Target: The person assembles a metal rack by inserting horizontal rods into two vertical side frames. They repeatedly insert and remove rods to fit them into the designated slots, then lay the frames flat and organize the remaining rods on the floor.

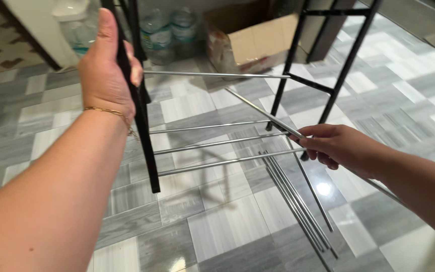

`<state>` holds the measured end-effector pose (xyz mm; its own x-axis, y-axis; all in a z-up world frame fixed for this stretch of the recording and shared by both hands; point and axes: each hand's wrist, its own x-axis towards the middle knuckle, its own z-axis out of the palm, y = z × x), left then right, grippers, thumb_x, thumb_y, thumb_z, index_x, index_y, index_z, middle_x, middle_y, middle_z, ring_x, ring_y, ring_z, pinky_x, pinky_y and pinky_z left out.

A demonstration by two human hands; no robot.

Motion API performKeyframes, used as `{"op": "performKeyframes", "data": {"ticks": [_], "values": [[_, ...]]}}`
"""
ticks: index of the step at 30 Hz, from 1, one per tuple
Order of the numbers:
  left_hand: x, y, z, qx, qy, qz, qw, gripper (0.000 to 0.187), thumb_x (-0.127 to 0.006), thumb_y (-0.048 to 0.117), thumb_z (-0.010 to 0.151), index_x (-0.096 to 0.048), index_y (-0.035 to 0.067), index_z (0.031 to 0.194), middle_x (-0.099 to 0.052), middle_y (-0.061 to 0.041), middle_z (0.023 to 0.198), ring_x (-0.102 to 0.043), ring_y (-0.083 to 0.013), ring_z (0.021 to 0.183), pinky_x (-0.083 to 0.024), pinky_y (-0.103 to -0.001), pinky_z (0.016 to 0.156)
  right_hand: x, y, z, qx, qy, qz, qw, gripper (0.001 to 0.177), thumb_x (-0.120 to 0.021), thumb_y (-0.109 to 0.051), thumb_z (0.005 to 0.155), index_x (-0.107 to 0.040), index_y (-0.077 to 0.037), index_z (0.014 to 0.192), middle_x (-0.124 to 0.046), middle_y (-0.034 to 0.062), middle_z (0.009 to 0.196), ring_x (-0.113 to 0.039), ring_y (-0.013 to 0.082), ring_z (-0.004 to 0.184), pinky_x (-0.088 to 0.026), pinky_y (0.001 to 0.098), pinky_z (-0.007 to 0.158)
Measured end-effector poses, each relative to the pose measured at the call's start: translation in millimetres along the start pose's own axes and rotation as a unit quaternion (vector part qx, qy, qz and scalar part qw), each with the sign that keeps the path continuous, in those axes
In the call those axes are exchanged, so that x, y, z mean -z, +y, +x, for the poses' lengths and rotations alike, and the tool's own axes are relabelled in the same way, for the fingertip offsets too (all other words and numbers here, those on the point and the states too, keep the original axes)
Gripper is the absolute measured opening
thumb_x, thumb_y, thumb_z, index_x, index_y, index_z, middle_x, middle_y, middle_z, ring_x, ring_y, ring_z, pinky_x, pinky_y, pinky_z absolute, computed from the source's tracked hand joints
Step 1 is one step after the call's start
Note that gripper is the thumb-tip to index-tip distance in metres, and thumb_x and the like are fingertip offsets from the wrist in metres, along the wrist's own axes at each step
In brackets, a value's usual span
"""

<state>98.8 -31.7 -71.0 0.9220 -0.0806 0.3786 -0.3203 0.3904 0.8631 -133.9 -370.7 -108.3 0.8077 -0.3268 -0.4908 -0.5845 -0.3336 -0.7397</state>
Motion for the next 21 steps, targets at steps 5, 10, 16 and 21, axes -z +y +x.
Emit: {"op": "performKeyframes", "data": {"ticks": [5,10,16,21], "values": [[23.9,-34.6,23.7,-0.011,-0.018,-0.003,1.000,0.056,-0.071,0.060,0.098,-0.057,0.009,0.080,-0.055,-0.004,0.071,-0.054,-0.0172,0.053,-0.038,-0.032,0.047,-2.0,24.0,12.1,-0.021,-0.100,0.067,0.992,0.036,-0.056,-0.019,0.094,-0.076,-0.004,0.121,-0.044,0.0006,0.062,-0.035,0.0112,0.053,-0.029,0.0282,0.047],[38.9,-83.7,34.5,-0.046,-0.058,-0.044,0.996,0.033,-0.064,0.035,0.107,-0.061,0.007,0.089,-0.058,-0.006,0.079,-0.052,-0.0213,0.058,-0.037,-0.034,0.050,8.0,72.8,46.8,-0.124,-0.175,0.004,0.977,0.033,-0.058,-0.020,0.095,-0.076,-0.002,0.116,-0.045,0.0002,0.063,-0.036,0.0124,0.054,-0.030,0.0295,0.049],[57.9,-167.5,23.5,-0.047,-0.136,-0.048,0.988,0.043,-0.052,0.026,0.113,-0.046,0.007,0.075,-0.048,-0.010,0.066,-0.040,-0.0221,0.055,-0.026,-0.034,0.053,-13.3,196.5,113.7,-0.173,-0.136,0.009,0.975,0.035,-0.053,-0.023,0.098,-0.077,-0.008,0.120,-0.055,0.0034,0.072,-0.039,0.0134,0.058,-0.037,0.0286,0.053],[61.7,-235.3,8.8,-0.039,-0.158,-0.063,0.985,0.045,-0.050,0.028,0.114,-0.045,0.007,0.074,-0.047,-0.011,0.066,-0.039,-0.0226,0.056,-0.026,-0.034,0.054,-45.7,309.4,173.8,-0.146,-0.007,0.067,0.987,0.028,-0.062,-0.013,0.095,-0.074,-0.001,0.117,-0.069,0.0071,0.087,-0.060,0.0147,0.074,-0.056,0.0297,0.069]]}}
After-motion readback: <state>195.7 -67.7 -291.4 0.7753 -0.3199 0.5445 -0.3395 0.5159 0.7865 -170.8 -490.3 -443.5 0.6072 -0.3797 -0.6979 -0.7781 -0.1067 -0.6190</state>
